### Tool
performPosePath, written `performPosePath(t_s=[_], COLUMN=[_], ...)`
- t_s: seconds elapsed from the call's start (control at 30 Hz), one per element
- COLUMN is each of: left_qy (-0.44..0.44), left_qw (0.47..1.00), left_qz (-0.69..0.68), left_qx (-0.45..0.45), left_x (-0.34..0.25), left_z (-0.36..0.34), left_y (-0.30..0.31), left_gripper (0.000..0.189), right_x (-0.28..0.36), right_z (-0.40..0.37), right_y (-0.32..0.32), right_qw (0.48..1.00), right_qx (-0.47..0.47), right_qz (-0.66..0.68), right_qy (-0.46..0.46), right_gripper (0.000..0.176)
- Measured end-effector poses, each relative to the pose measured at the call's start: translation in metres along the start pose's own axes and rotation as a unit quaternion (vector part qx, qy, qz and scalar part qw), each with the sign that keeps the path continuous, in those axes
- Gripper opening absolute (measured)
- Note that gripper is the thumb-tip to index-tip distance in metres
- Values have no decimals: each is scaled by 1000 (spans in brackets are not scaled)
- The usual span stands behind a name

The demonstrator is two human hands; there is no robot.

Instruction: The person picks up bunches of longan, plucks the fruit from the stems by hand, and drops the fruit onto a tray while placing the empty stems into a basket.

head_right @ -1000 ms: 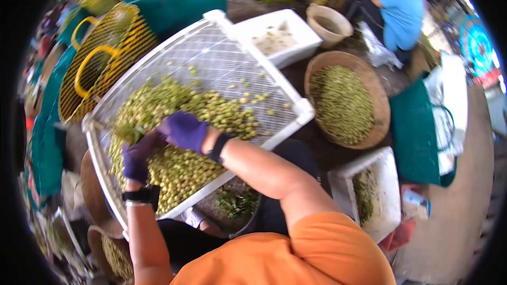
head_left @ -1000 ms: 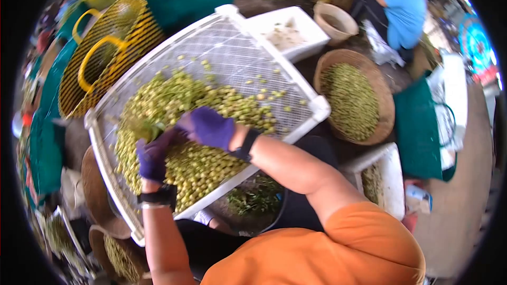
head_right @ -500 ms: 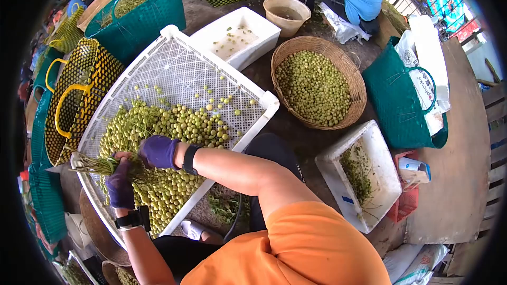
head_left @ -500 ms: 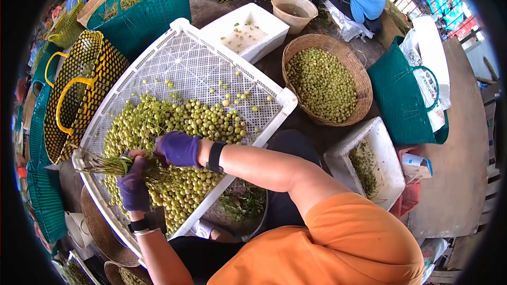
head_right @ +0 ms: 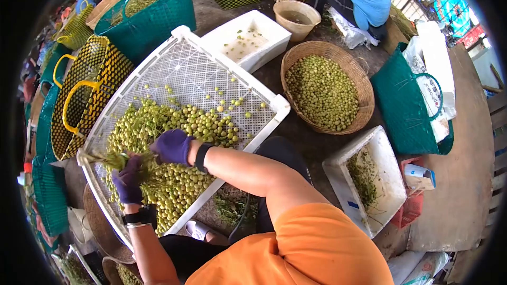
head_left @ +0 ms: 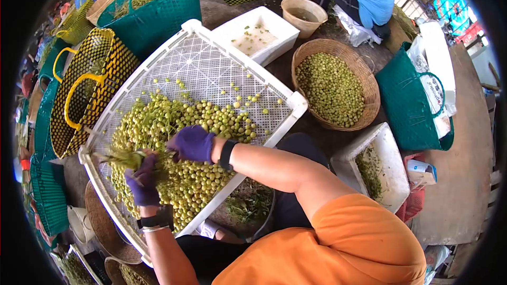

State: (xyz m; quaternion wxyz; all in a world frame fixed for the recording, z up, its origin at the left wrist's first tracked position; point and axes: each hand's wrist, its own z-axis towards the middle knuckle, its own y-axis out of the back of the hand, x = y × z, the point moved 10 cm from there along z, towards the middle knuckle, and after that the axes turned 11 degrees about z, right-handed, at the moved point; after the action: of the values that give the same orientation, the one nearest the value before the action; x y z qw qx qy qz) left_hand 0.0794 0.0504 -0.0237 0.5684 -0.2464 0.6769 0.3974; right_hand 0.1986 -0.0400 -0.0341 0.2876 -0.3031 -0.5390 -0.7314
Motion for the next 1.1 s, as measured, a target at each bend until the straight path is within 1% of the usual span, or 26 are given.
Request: performPosePath(t_s=[0.03, 0.07, 0.1, 0.13, 0.17, 0.2, 0.23, 0.27, 0.3, 0.33, 0.4, 0.43, 0.47, 0.57, 0.63, 0.67, 0.73, 0.77, 0.8, 0.83, 0.93, 0.97, 1.0, 1.03, 1.07, 1.1], left_qy=[-44, -7, -2, 3, 67, -13, -110, 36, 31, -30, 2, 1, 0, 44, 37, 33, 31, 30, 29, 35, 73, 39, 39, 42, 43, 14], left_qw=[978, 986, 985, 989, 986, 989, 980, 988, 979, 976, 991, 996, 995, 993, 994, 995, 993, 993, 993, 990, 988, 991, 991, 992, 993, 992], left_qz=[203, 158, 165, 133, 142, 128, 159, 143, 194, 203, 119, 60, 62, 75, 63, 57, 91, 75, 58, 98, 93, 95, 96, 85, 74, 93], left_qx=[-34, -51, -52, -71, -61, -66, -51, -48, -60, -66, -59, -70, -74, -75, -78, -79, -72, -84, -95, -93, -103, -85, -86, -84, -82, -89], left_x=[-7, 3, 19, 4, 9, -10, -15, -6, -12, -4, -12, -12, -13, -5, -2, -2, -3, -2, -1, -15, -6, -9, -6, -2, 1, -5], left_z=[1, 2, 8, 3, 4, 2, 4, 5, 3, 9, 5, 5, 7, 7, 6, 5, 6, 8, 9, 7, 8, 8, 7, 7, 7, 8], left_y=[4, 3, 10, 12, 18, 18, 18, 18, 16, 14, 10, 11, 16, 24, 21, 20, 20, 23, 26, 29, 33, 29, 28, 27, 25, 24], left_gripper=[20, 21, 21, 21, 21, 21, 21, 20, 19, 16, 12, 10, 10, 12, 14, 15, 13, 13, 13, 13, 13, 13, 13, 13, 13, 11], right_x=[-8, -15, -5, 6, -1, -9, -6, -2, -7, -15, -26, -15, -8, -18, -36, -34, -56, -64, -55, -34, -38, -27, -43, -61, -65, -65], right_z=[-1, -1, -3, -6, -5, -3, -3, -5, 1, 0, -3, -1, -2, -5, -5, -3, -7, -8, -3, -3, -9, -5, -2, -9, -11, -10], right_y=[-2, -6, 1, 6, 4, 1, 6, 11, 6, 4, 6, 10, 8, 2, -2, 1, -3, -6, -8, -1, 0, 7, 1, -5, -6, -6], right_qw=[1000, 999, 998, 994, 995, 992, 992, 990, 999, 995, 995, 998, 996, 998, 999, 999, 968, 968, 993, 999, 999, 999, 994, 963, 963, 976], right_qx=[7, 16, -5, -26, -31, -32, -63, -97, -39, 18, -1, -40, -41, -2, 12, 12, 94, 93, 42, -8, -24, -24, 57, 137, 136, 105], right_qz=[-26, -47, -40, -28, 43, 111, 77, 40, 2, -41, -62, -45, -65, -48, -9, -9, -150, -150, -83, -14, 0, 0, -51, -101, -101, -55], right_qy=[-9, -13, 42, 101, 81, 58, 78, 94, 5, -85, -71, -10, 44, 37, -47, -48, -179, -180, -69, 43, 45, 45, -83, -209, -209, -181], right_gripper=[16, 16, 17, 19, 20, 21, 18, 16, 16, 16, 19, 19, 23, 27, 28, 28, 31, 31, 28, 25, 29, 29, 32, 35, 35, 43])
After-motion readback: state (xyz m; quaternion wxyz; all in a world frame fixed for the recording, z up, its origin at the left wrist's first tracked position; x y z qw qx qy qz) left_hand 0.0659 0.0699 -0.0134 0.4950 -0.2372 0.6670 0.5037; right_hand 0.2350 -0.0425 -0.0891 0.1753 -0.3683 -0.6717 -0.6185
